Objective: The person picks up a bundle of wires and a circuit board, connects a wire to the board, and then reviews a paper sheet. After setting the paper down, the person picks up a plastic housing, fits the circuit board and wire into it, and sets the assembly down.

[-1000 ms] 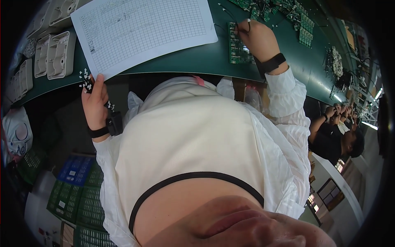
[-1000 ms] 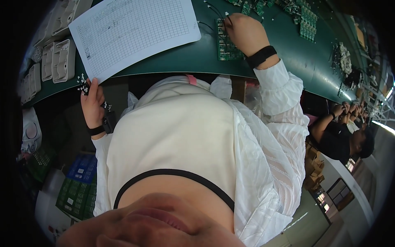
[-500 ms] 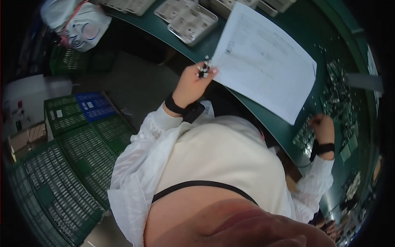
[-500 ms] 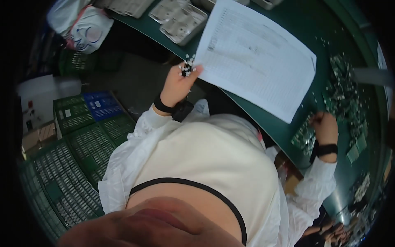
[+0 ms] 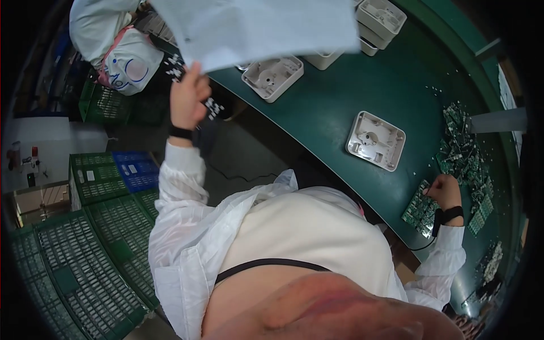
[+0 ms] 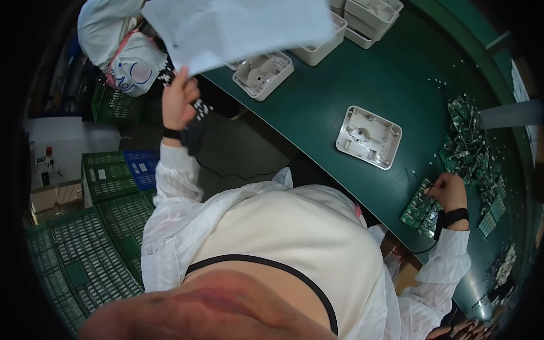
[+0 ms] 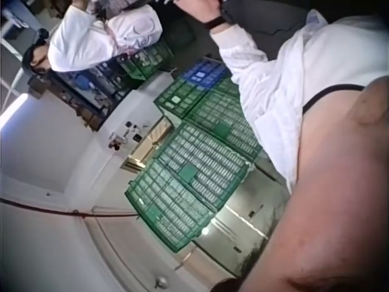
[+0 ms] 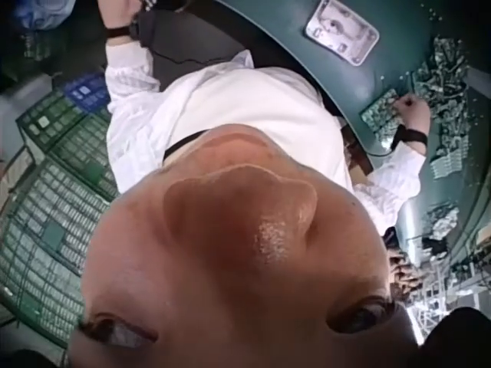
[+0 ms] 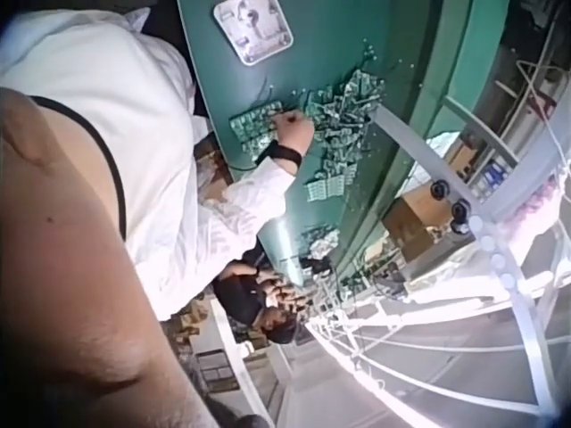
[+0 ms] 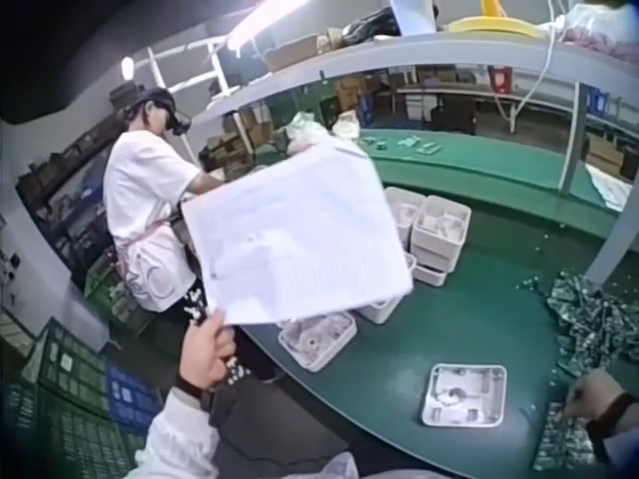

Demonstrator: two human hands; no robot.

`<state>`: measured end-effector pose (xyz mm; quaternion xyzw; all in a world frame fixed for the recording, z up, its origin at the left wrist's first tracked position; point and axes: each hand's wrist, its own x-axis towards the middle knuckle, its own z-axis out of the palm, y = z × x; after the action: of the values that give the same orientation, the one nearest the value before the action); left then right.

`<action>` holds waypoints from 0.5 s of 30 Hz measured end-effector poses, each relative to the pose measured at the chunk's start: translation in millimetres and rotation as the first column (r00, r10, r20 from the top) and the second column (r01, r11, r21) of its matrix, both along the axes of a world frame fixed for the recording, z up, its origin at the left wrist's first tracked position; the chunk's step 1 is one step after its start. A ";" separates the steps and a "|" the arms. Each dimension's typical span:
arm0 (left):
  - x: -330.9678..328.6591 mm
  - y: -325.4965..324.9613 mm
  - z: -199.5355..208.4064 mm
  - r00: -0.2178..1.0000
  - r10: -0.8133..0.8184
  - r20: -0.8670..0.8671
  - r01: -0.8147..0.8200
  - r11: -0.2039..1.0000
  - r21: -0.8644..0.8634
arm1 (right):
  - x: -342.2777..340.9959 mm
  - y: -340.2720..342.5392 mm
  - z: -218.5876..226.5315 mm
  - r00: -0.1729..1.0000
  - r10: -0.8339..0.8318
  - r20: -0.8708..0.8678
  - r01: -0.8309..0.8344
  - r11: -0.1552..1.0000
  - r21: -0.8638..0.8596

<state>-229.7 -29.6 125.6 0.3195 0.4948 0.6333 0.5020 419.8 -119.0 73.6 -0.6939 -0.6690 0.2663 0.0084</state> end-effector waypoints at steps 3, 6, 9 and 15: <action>-50.6 57.1 0.0 1.000 -0.015 0.022 0.016 0.999 -0.046 | -13.7 -2.1 12.6 0.998 -0.063 -0.001 0.063 0.998 0.011; -87.9 123.4 -12.9 0.978 -0.147 0.146 0.164 0.980 -0.112 | -20.7 -22.9 15.6 0.997 -0.070 0.021 0.066 0.989 0.131; -126.5 178.7 -36.1 0.852 -0.250 0.460 0.337 0.935 -0.115 | -22.1 -37.7 17.1 0.998 -0.062 0.024 0.055 0.970 0.236; -180.3 241.0 -61.3 0.906 -0.073 -0.417 -0.059 0.953 -0.297 | -42.0 -83.9 37.3 0.994 -0.112 0.006 0.098 0.891 0.443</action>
<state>-410.0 211.4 64.4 0.3702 0.6815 0.4640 0.4280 377.8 -202.8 111.0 -0.7129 -0.6736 0.0961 0.1696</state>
